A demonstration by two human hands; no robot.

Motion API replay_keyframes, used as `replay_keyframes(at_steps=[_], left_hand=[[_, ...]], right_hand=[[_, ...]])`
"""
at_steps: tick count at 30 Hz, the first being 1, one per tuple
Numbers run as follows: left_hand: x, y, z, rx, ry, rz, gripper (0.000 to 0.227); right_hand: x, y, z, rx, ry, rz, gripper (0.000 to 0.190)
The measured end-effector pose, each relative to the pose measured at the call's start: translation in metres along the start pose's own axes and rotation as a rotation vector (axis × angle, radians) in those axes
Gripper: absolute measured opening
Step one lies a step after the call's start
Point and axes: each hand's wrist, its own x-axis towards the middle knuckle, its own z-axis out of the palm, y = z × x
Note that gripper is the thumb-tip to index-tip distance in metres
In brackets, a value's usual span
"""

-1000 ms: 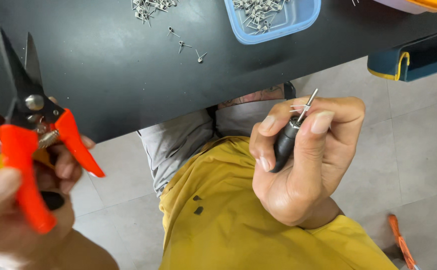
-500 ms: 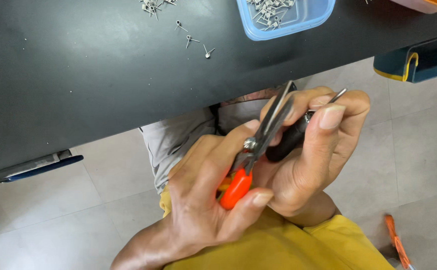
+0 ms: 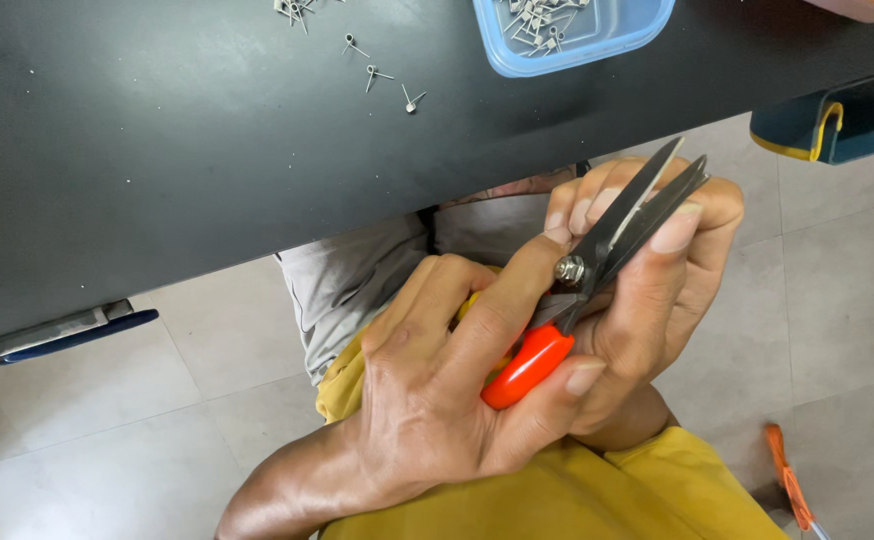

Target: The person uses pliers to bend small metal pins one by one. They pick up each pin from a pile on the table, bend it into a loop or hook shape, and place it back on the table. The process is repeated continuously throughout the clip.

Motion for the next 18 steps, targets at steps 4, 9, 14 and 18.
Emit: replay_keyframes(at_steps=[4, 9, 14, 18], left_hand=[[-0.002, -0.002, 0.002, -0.02, 0.006, 0.032, 0.047], [-0.006, -0.003, -0.002, 0.006, 0.041, 0.022, 0.05], [-0.014, -0.024, -0.037, 0.129, 0.078, -0.041, 0.052], [-0.025, -0.071, -0.084, 0.66, 0.139, -0.133, 0.055]], right_hand=[[0.001, 0.001, -0.003, -0.021, -0.02, -0.002, 0.023], [-0.001, -0.001, 0.004, -0.004, 0.028, 0.007, 0.028], [0.013, -0.001, -0.001, 0.008, -0.046, 0.035, 0.023], [0.037, -0.001, -0.035, -0.153, -0.369, 0.155, 0.015]])
